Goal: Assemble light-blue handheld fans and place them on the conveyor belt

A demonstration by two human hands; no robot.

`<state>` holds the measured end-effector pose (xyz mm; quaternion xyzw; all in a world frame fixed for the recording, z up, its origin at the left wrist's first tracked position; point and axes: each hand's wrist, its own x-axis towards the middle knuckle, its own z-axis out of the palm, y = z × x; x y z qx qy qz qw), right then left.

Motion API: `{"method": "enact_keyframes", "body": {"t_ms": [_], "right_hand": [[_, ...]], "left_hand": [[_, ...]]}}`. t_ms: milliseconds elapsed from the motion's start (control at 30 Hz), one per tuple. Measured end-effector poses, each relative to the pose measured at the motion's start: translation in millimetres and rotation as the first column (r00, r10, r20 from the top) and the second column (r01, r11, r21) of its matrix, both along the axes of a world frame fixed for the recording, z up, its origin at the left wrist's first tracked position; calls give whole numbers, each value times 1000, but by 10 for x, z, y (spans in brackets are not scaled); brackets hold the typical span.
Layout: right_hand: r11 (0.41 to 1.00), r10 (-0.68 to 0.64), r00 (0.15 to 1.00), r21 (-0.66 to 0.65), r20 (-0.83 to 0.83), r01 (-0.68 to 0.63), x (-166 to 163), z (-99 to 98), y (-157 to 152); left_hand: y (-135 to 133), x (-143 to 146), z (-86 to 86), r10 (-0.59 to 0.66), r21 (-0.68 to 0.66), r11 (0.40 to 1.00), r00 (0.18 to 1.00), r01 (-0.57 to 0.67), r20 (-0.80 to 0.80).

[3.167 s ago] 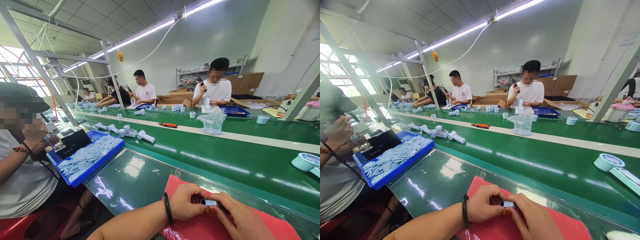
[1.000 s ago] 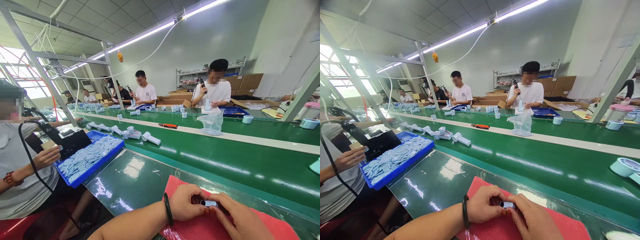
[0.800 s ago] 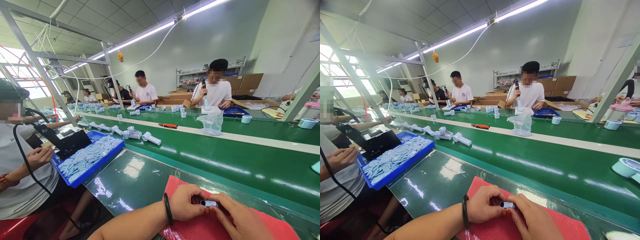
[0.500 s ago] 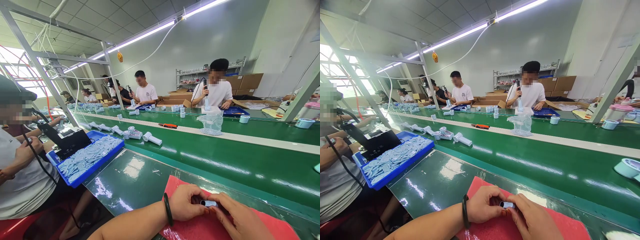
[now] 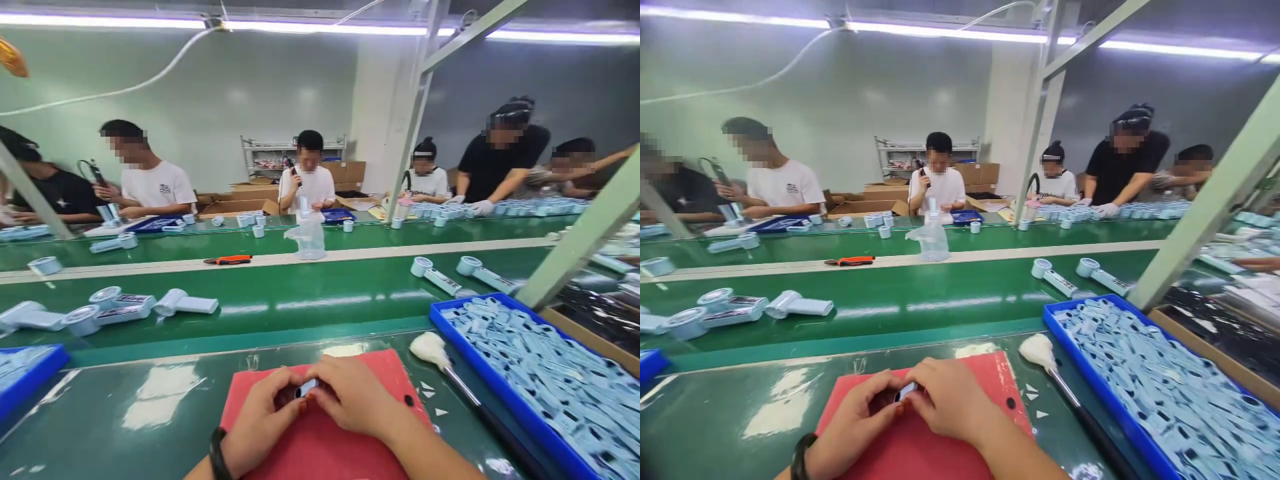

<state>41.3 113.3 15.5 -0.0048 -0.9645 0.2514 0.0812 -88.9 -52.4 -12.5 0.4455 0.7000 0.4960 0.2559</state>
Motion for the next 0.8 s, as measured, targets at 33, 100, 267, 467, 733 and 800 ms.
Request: {"method": "enact_keyframes", "body": {"t_ms": [33,100,267,467,733,800], "right_hand": [[1000,-5,1000,12,6,5,0,13,-4],[999,-13,1000,30,13,12,6,32,-18],[999,-9,1000,47,29,8,6,45,-27],[1000,-5,1000,28,16,4,6,23,-6],[1000,-8,1000,-7,4,8,7,6,-3],[1000,-6,1000,-14,-3,6,1,2,-5]], "left_hand": [[5,-6,4,-9,-3,1000,1000,9,0],[8,2,19,-14,-14,1000,1000,14,-3],[6,28,47,-6,-43,999,1000,6,0],[-1,14,36,-24,-59,998,1000,23,-12],[11,7,14,-17,-70,997,1000,17,0],[11,0,10,-21,-76,997,1000,21,5]]}}
